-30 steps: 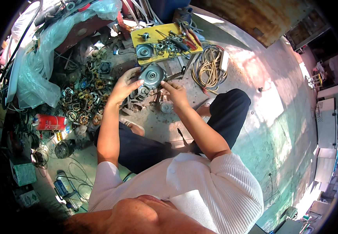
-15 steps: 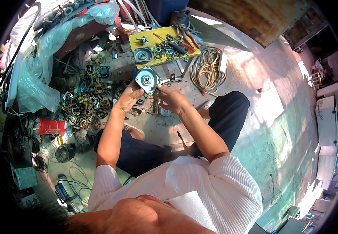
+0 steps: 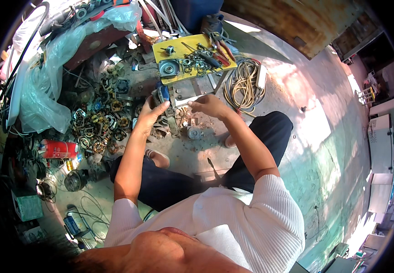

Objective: The person disassembles a motor component by hand using a screwdriver and pliers to remove screws and separate the metal casing pieces.

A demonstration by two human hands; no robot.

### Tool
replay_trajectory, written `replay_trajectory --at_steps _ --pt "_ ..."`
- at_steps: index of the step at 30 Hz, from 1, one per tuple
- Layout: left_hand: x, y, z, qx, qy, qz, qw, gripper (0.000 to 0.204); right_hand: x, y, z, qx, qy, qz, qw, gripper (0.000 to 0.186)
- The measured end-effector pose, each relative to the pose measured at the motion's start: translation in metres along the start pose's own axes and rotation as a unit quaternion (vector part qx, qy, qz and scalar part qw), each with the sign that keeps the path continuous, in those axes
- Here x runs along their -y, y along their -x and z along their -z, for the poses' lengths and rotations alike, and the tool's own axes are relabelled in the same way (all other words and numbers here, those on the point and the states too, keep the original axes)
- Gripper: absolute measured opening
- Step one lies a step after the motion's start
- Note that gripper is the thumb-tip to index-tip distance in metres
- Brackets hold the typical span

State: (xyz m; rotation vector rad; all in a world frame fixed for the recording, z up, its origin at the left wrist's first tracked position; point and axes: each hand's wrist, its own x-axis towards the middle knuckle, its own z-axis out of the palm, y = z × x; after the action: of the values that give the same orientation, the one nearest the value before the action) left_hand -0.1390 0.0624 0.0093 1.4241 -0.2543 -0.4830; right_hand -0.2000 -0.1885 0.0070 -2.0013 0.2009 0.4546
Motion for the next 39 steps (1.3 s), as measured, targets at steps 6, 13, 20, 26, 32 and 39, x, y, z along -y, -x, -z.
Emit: replay_trajectory --at_steps 6,13,20,26,32,39 --pt "0.02 -0.003 0.015 -0.058 -0.074 0.037 0.995 0.095 0.017 -0.099 0.092 -0.384 0.331 0.105 0.855 0.043" --pt "0.019 -0.01 0.02 -0.062 0.04 0.046 0.996 0.076 0.028 -0.142 0.094 -0.297 0.482 -0.046 0.823 0.04" --pt "0.01 -0.015 0.026 -0.042 0.162 0.074 0.983 0.067 0.012 -0.146 0.101 -0.292 0.439 0.0 0.85 0.043" --pt "0.003 -0.013 0.025 0.015 0.236 0.087 0.968 0.054 -0.001 -0.151 0.095 -0.321 0.431 -0.049 0.842 0.047" --pt "0.006 -0.018 0.035 0.004 0.274 0.084 0.958 0.05 -0.001 -0.148 0.1 -0.427 0.343 0.04 0.836 0.055" --pt "0.002 -0.018 0.044 -0.017 0.321 0.131 0.938 0.048 0.067 0.006 0.031 -0.075 -0.252 0.056 0.963 0.024"
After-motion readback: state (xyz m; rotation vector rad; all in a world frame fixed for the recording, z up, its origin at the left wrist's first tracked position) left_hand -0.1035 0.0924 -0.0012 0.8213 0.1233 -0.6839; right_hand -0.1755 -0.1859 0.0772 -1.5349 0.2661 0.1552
